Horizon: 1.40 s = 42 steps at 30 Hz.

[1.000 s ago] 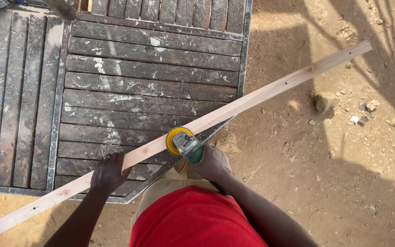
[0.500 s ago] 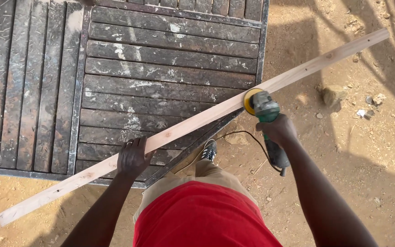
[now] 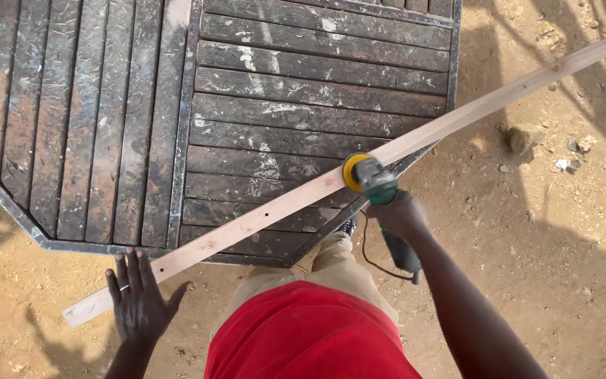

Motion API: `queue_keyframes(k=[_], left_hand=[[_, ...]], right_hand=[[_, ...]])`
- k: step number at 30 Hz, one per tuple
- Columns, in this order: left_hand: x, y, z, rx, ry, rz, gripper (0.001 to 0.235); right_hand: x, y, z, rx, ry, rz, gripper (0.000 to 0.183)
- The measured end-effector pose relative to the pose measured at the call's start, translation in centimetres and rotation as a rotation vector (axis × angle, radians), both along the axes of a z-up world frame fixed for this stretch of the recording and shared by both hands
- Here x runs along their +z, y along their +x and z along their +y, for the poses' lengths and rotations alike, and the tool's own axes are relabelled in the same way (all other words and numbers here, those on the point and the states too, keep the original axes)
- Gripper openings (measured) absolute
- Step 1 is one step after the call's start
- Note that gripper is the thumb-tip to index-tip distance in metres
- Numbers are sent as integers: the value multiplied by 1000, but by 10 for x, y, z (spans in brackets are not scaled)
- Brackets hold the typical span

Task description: Sanding a wooden plank using an angle grinder with a sanding disc attachment to smooth the surface and edges.

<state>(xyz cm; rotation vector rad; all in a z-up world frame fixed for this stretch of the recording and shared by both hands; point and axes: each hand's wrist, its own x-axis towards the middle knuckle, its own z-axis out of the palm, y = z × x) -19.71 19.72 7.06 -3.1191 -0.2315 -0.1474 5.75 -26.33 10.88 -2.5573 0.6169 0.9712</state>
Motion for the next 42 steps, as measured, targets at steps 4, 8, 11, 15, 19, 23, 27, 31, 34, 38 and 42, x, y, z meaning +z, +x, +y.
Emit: queue_keyframes(k=[4,8,11,15,19,23,27,31,34,38,42], left_hand=[[1,-35,57,55,66,-53,114],[-11,-45,88,29,14,-18,112],[-54,-45,105,49,68,131,110],[-64,-45,103,106,60,203,92],[-72,-50,98,114,80,144,85],[-76,-50,99,123,133,200,83],[-79,-48,101,129,100,246,79],[-85,-54,101,126,138,218,84],[-91,-55,109,109,206,203,79],[-89,-60,110,97,255,136,81],[-90,-50,109,170,116,310,83]], right_hand=[[22,26,-17,-322,6,-96,29],[34,-6,32,-223,-30,-46,37],[32,-47,101,9,56,-7,38],[66,-94,183,267,219,176,57],[39,-88,149,331,168,146,64],[22,-38,68,9,49,2,45],[15,9,2,-303,20,-121,30],[8,-3,29,-204,-90,-98,51],[14,-49,91,2,21,-64,50],[34,-112,170,191,230,73,60],[32,-117,174,257,241,75,55]])
